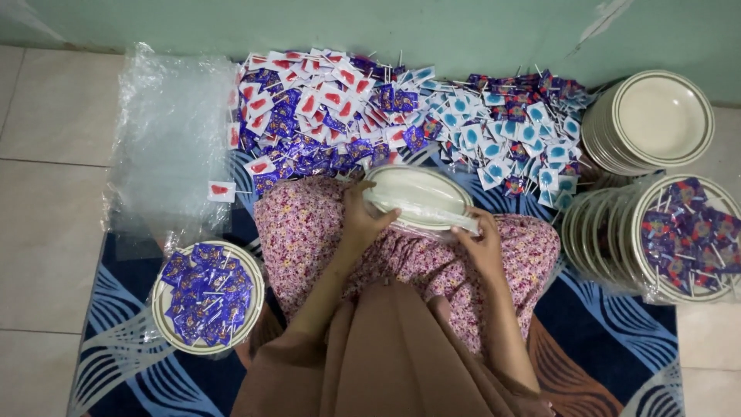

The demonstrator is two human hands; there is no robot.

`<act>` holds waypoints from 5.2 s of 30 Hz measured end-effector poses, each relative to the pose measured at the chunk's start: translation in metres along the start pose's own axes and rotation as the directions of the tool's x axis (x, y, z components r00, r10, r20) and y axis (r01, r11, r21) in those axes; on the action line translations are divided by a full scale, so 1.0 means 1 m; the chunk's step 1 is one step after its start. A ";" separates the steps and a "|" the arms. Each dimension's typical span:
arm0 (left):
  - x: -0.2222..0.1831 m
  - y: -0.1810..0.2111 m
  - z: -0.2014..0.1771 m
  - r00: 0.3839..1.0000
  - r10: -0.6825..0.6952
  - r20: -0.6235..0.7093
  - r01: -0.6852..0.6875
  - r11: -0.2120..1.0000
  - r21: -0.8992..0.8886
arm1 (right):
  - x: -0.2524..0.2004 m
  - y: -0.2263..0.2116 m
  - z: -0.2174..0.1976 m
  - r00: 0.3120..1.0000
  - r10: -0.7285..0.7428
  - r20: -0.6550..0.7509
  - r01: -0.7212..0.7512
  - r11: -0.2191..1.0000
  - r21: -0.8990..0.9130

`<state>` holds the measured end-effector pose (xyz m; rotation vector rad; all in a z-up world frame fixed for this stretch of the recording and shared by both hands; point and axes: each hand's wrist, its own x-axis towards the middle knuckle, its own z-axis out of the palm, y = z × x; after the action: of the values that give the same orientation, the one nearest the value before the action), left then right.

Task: The person picks up several individual purple packets from a pile on the floor and places them one by one onto a beige plate, then covers the plate with a clear plastic film and smooths the edges.

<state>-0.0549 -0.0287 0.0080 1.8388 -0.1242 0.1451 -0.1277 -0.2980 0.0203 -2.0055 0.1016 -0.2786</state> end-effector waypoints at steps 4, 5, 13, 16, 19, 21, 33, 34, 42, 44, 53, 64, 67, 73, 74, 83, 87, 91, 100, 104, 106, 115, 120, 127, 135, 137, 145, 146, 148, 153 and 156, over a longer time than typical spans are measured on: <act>-0.019 -0.045 -0.002 0.988 -0.101 0.113 0.094 0.993 0.064 | -0.006 0.010 0.002 0.991 0.075 0.112 -0.066 0.995 -0.080; -0.025 -0.049 -0.005 0.969 -0.171 0.180 0.153 0.982 0.113 | -0.008 0.012 0.004 0.987 0.056 0.152 -0.039 0.993 -0.114; -0.013 -0.090 0.015 0.883 -0.341 0.322 0.155 0.860 0.487 | 0.008 0.100 0.031 0.984 0.094 0.154 -0.032 0.929 -0.369; -0.001 -0.128 0.035 0.958 -0.074 0.276 -0.104 0.809 0.578 | 0.029 0.117 0.035 0.979 0.141 0.149 -0.062 0.896 -0.439; 0.020 -0.159 0.051 0.939 -0.176 0.294 0.033 0.901 0.432 | 0.039 0.131 0.043 0.976 0.148 0.161 -0.053 0.875 -0.482; 0.037 -0.178 0.060 0.859 -0.369 0.354 0.158 0.850 0.503 | 0.046 0.132 0.050 0.975 0.154 0.162 -0.028 0.805 -0.592; 0.151 -0.132 -0.007 0.967 -0.195 0.165 0.070 0.823 0.564 | 0.052 0.084 0.049 0.994 0.109 0.025 -0.095 0.944 -0.317; 0.167 -0.140 -0.006 0.968 -0.189 0.165 0.065 0.825 0.562 | 0.053 0.082 0.050 0.994 0.103 0.021 -0.091 0.944 -0.318; 0.304 -0.101 0.009 0.980 -0.177 0.087 0.011 0.490 0.872 | 0.056 0.086 0.051 0.977 0.214 0.008 -0.202 0.936 -0.287; 0.336 -0.111 0.008 0.981 -0.188 0.038 0.064 0.505 0.861 | 0.056 0.089 0.051 0.980 0.198 -0.004 -0.190 0.937 -0.292; 0.409 -0.123 -0.034 0.834 -0.534 0.138 0.181 0.501 0.847 | 0.070 0.113 0.062 0.982 0.167 -0.087 -0.185 0.942 -0.281; 0.310 -0.129 -0.038 0.898 -0.406 0.168 0.021 0.420 0.907 | 0.069 0.133 0.060 0.991 0.100 -0.089 -0.124 0.939 -0.320; 0.277 -0.133 -0.034 0.904 -0.396 0.160 0.004 0.384 0.924 | 0.065 0.130 0.059 0.991 0.091 -0.096 -0.118 0.938 -0.325; 0.202 -0.158 -0.034 0.920 -0.356 0.165 -0.003 0.414 0.910 | 0.058 0.130 0.061 0.990 0.119 -0.079 -0.140 0.918 -0.372; 0.191 -0.180 -0.029 0.975 -0.191 0.112 -0.011 0.463 0.886 | 0.058 0.128 0.059 0.989 0.131 -0.071 -0.148 0.917 -0.371; 0.140 -0.212 -0.028 0.971 0.109 -0.214 0.084 0.680 0.728 | 0.048 0.113 0.058 0.991 0.121 -0.054 -0.132 0.916 -0.380; 0.124 -0.186 -0.028 0.960 0.108 -0.259 0.109 0.705 0.700 | 0.044 0.113 0.054 0.993 0.121 -0.015 -0.117 0.915 -0.387; 0.118 -0.191 -0.024 0.899 0.348 -0.266 -0.010 0.623 0.782 | 0.037 0.110 0.052 0.994 0.111 -0.020 -0.109 0.907 -0.406; 0.108 -0.133 -0.039 0.987 -0.024 -0.162 0.119 0.785 0.607 | 0.029 0.085 0.050 0.997 0.077 -0.007 -0.072 0.898 -0.434; 0.113 -0.163 -0.038 0.957 0.166 -0.240 -0.065 0.923 0.378 | 0.031 0.089 0.052 0.995 0.102 -0.004 -0.093 0.893 -0.441; 0.115 -0.170 -0.034 0.971 0.054 -0.233 0.033 0.934 0.356 | 0.030 0.091 0.053 0.992 0.130 -0.002 -0.117 0.891 -0.439; 0.104 -0.162 -0.016 0.948 0.313 -0.059 -0.096 0.456 0.885 | 0.030 0.086 0.051 0.989 0.146 0.007 -0.127 0.883 -0.451; 0.112 -0.223 -0.002 0.994 0.004 -0.106 0.068 0.747 0.662 | 0.030 0.088 0.051 0.993 0.122 -0.005 -0.109 0.865 -0.491; 0.107 -0.183 -0.002 0.944 0.200 -0.263 -0.034 0.849 0.527 | 0.021 0.101 0.054 0.948 -0.281 -0.150 0.163 0.833 -0.529; 0.016 -0.032 0.011 0.853 -0.394 0.343 0.506 0.785 -0.357 | -0.006 0.074 0.079 0.999 0.046 -0.007 -0.046 0.999 0.012; 0.010 -0.070 0.032 0.852 -0.337 0.400 0.462 0.844 -0.272 | -0.005 0.050 0.083 0.978 0.168 0.127 -0.194 0.955 0.226; -0.006 -0.093 0.052 0.902 0.006 0.432 0.056 0.990 -0.132 | -0.001 0.047 0.085 0.881 0.365 0.301 -0.473 0.659 0.585; -0.006 -0.093 0.049 0.924 0.040 0.380 -0.005 0.996 -0.092 | 0.001 0.056 0.088 0.870 0.431 0.237 -0.475 0.611 0.633; -0.007 -0.087 0.043 0.942 0.074 0.329 -0.061 0.997 -0.048 | 0.002 0.053 0.086 0.848 0.500 0.176 -0.472 0.561 0.679; -0.012 -0.111 0.055 0.704 0.614 0.357 -0.703 0.676 0.223 | 0.003 0.067 0.082 0.865 0.484 -0.130 -0.309 0.719 0.622; -0.018 -0.188 0.094 0.607 0.641 0.470 -0.794 0.451 0.408 | -0.003 0.040 0.085 0.882 0.461 -0.096 -0.385 0.824 0.415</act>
<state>-0.0393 -0.0683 -0.1987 2.3032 -1.2071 0.6224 -0.1085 -0.2402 -0.0518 -1.5070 0.5718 -0.1843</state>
